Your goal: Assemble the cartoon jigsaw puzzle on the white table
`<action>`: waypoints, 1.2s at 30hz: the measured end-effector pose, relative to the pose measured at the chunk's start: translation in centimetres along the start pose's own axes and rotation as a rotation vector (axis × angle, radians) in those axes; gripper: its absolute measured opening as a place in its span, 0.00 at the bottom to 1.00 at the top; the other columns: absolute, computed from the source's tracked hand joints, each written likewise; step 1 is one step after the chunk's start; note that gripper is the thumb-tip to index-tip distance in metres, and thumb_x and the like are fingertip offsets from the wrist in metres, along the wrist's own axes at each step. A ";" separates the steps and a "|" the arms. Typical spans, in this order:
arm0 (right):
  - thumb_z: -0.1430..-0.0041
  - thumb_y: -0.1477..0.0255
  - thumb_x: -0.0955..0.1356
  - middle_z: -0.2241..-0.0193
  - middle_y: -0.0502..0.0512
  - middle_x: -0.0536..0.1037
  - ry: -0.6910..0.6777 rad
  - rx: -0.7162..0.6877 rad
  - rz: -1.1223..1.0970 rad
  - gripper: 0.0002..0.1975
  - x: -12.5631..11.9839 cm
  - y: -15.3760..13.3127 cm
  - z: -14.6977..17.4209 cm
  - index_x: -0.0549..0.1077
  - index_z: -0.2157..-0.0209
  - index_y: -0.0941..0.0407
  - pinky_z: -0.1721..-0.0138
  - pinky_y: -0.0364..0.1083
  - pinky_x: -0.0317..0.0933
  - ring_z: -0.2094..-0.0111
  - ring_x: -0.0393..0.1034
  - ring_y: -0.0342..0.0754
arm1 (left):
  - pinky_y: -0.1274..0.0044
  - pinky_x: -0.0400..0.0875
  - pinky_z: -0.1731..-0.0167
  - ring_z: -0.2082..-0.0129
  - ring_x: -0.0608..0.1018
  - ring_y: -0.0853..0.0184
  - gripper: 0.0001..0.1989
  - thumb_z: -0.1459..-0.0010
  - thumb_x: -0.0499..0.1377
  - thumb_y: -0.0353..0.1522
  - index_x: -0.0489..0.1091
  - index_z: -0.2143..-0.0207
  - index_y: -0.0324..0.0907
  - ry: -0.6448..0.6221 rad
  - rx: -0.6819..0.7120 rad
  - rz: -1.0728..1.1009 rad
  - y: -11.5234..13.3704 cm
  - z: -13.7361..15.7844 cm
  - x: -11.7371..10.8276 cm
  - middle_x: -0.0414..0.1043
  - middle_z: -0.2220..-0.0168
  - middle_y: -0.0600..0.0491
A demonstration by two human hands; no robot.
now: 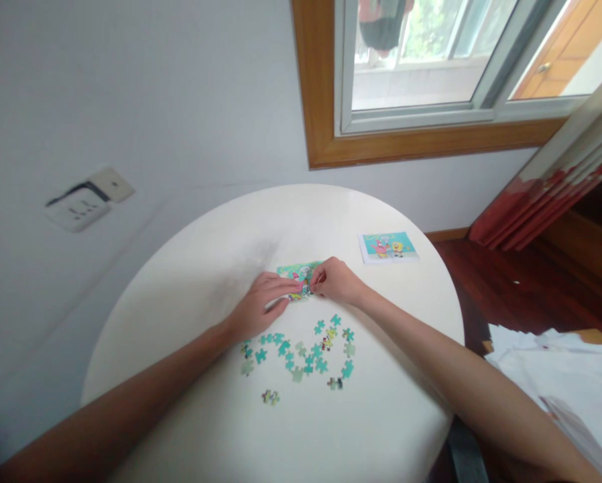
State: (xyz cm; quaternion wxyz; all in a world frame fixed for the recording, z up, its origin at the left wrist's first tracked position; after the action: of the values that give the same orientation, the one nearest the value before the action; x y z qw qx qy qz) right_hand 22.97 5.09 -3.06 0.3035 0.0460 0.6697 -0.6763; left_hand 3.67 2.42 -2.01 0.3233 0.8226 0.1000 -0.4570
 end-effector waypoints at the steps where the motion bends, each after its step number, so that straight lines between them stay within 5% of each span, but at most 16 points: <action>1: 0.55 0.78 0.68 0.83 0.50 0.74 0.004 0.008 0.003 0.04 0.1 0.2 0.0 0.77 0.78 0.59 0.78 0.40 0.56 0.80 0.65 0.41 | 0.65 0.62 0.46 0.48 0.71 0.62 0.16 0.37 0.54 0.28 0.74 0.50 0.49 -0.022 0.005 -0.012 0.0 0.0 0.1 0.75 0.47 0.53; 7: 0.54 0.77 0.69 0.83 0.50 0.74 0.024 -0.024 0.004 0.04 0.5 0.4 0.2 0.78 0.77 0.59 0.77 0.40 0.56 0.79 0.64 0.41 | 0.63 0.60 0.46 0.47 0.69 0.59 0.16 0.37 0.56 0.31 0.73 0.48 0.49 -0.111 -0.010 -0.078 -0.1 0.2 0.6 0.73 0.45 0.55; 23: 0.54 0.74 0.71 0.78 0.52 0.76 0.146 0.006 0.252 0.01 0.5 -0.2 0.7 0.76 0.76 0.57 0.75 0.41 0.55 0.76 0.67 0.43 | 0.63 0.60 0.45 0.47 0.68 0.60 0.14 0.37 0.55 0.33 0.74 0.50 0.49 -0.110 -0.015 -0.059 -0.2 0.1 0.6 0.73 0.46 0.54; 30: 0.46 0.73 0.65 0.80 0.51 0.73 0.318 -0.072 0.178 0.08 -2.5 0.7 0.4 0.77 0.70 0.59 0.75 0.42 0.53 0.78 0.62 0.42 | 0.63 0.58 0.43 0.45 0.67 0.59 0.17 0.35 0.53 0.34 0.71 0.45 0.51 -0.091 0.002 -0.032 0.0 -0.2 0.3 0.71 0.45 0.51; 36: 0.48 0.78 0.62 0.79 0.52 0.75 0.280 -0.069 0.194 0.15 -2.3 1.5 0.4 0.79 0.65 0.60 0.73 0.42 0.55 0.77 0.65 0.43 | 0.61 0.55 0.43 0.44 0.63 0.56 0.18 0.34 0.53 0.37 0.69 0.43 0.56 -0.175 -0.004 -0.122 0.3 -0.4 0.6 0.64 0.41 0.51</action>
State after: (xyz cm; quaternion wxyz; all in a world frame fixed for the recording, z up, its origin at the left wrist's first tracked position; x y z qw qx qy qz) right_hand 25.65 5.62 -3.30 0.2724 0.1940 0.7208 -0.6071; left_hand 4.39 2.34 -2.24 0.3039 0.7713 0.1225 -0.5457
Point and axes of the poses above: each hand's wrist, its own z-axis away from the middle knuckle, its own x-axis out of the palm, y = z × x, the point moved 4 cm from there along -z, towards the middle knuckle
